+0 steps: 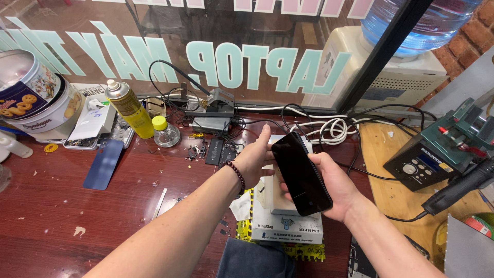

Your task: The person holds a smartphone, removes its back cover to expose the internal components, then works on the opened device on the bench, prying and lifting the battery and other internal parts, and handles the separated frame and cover while using a screwdriver.

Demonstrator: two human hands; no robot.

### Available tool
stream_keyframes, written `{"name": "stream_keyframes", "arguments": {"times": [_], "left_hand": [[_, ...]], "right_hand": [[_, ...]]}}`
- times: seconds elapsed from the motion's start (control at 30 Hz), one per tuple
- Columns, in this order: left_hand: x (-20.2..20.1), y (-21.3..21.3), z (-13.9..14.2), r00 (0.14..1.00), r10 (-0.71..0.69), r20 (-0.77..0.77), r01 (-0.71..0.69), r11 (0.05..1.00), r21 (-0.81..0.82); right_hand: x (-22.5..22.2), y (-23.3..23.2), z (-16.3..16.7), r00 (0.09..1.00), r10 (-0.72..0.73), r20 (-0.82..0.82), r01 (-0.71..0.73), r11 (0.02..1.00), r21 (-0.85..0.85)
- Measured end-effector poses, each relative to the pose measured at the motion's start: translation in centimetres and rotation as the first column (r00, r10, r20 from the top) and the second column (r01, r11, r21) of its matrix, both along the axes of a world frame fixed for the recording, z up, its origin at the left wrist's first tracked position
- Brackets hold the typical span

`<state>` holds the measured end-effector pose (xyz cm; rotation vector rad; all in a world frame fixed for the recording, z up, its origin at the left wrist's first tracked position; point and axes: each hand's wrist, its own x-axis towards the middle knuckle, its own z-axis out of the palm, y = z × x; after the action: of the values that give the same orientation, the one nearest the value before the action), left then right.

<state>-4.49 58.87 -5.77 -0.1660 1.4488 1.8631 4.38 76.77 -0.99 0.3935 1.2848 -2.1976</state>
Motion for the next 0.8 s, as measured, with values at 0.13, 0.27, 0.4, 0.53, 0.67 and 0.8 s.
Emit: {"name": "stream_keyframes", "arguments": {"times": [0.13, 0.27, 0.4, 0.53, 0.67, 0.8], "left_hand": [[0.2, 0.1, 0.3, 1.000, -0.002, -0.005, 0.002, 1.000, -0.013], [0.2, 0.0, 0.4, 1.000, -0.012, -0.023, 0.011, 1.000, -0.029], [0.2, 0.0, 0.2, 1.000, -0.010, -0.021, 0.010, 1.000, -0.023], [0.2, 0.0, 0.0, 1.000, -0.006, -0.018, 0.005, 1.000, -0.020], [0.0, -0.2, -0.3, 1.000, -0.014, -0.013, 0.014, 1.000, 0.012], [0.1, -0.4, -1.0, 1.000, 0.008, -0.010, -0.007, 0.999, 0.046]], "right_hand": [[0.0, -0.1, 0.1, 0.998, -0.040, 0.050, 0.037, 0.998, 0.050], [0.0, 0.0, 0.1, 1.000, -0.008, 0.007, 0.007, 1.000, 0.023], [0.0, 0.0, -0.1, 0.998, 0.042, -0.039, -0.043, 0.999, -0.029], [-0.1, 0.1, -0.1, 1.000, 0.008, 0.011, -0.009, 1.000, 0.010], [-0.2, 0.3, -0.1, 1.000, -0.011, 0.019, 0.010, 1.000, 0.019], [-0.2, 0.4, -0.3, 1.000, 0.014, 0.014, -0.013, 1.000, -0.020]]}}
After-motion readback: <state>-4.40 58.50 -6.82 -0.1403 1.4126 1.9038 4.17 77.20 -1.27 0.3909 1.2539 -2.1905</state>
